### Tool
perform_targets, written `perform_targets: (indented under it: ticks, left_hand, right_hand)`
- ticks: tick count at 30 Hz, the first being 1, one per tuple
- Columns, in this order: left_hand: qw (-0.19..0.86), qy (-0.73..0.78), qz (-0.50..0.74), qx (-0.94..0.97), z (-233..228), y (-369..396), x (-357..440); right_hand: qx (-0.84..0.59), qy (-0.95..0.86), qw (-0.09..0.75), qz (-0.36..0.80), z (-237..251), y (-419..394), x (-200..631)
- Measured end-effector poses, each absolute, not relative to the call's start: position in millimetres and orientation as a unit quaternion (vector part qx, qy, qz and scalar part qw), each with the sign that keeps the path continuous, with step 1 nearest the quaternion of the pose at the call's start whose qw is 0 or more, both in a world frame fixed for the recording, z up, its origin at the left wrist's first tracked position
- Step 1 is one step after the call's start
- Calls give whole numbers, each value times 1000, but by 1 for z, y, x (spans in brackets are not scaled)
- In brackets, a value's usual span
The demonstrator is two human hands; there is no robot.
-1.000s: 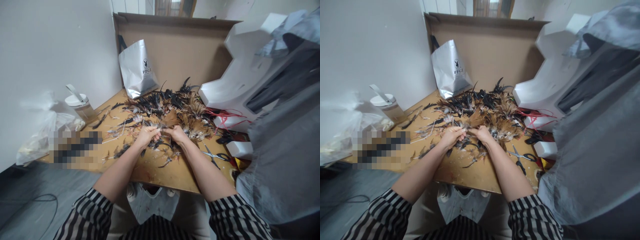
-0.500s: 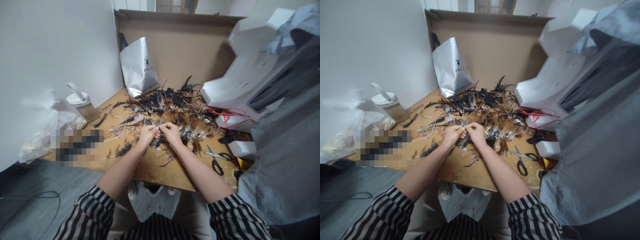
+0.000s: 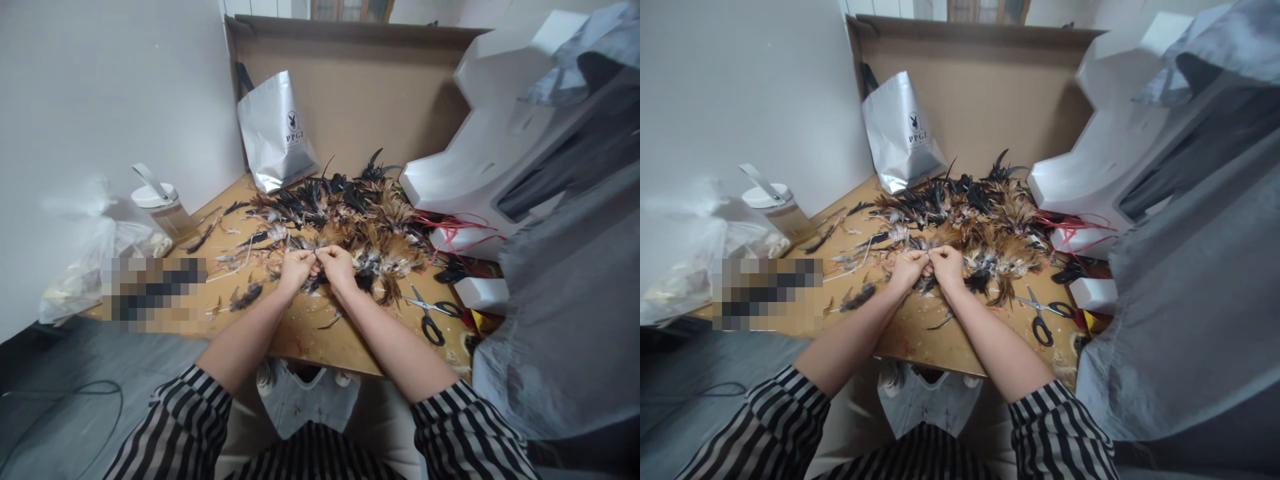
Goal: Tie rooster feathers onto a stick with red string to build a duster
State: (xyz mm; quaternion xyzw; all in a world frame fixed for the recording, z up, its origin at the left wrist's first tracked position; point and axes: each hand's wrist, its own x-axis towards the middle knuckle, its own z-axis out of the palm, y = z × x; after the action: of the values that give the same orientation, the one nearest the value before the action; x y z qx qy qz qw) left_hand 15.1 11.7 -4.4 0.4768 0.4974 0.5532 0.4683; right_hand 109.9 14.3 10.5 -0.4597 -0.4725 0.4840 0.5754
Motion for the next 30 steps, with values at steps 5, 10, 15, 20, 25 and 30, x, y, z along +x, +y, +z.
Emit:
perform_targets:
  ticks: [5, 10, 15, 20, 25, 30]
  left_hand:
    - [462, 490, 549, 495, -1, 9, 19]
    - [498, 486, 508, 508, 8, 5, 13]
    - [466, 526, 477, 527, 13, 6, 3]
    - [485, 500, 479, 534, 15, 7, -4]
    - [605, 408, 515, 450, 14, 9, -6]
    - [651, 340, 555, 389, 13, 10, -5]
  right_hand:
    - [-472, -500, 570, 450, 11, 18, 115]
    - [-475, -481, 568, 468, 12, 27, 129]
    - [-484, -479, 536, 499, 11, 31, 137]
    - [-455, -446, 496, 590, 12, 31, 139]
    - [-412, -395, 455, 683, 16, 29, 139]
    - [-378, -368, 443, 724, 20, 26, 140]
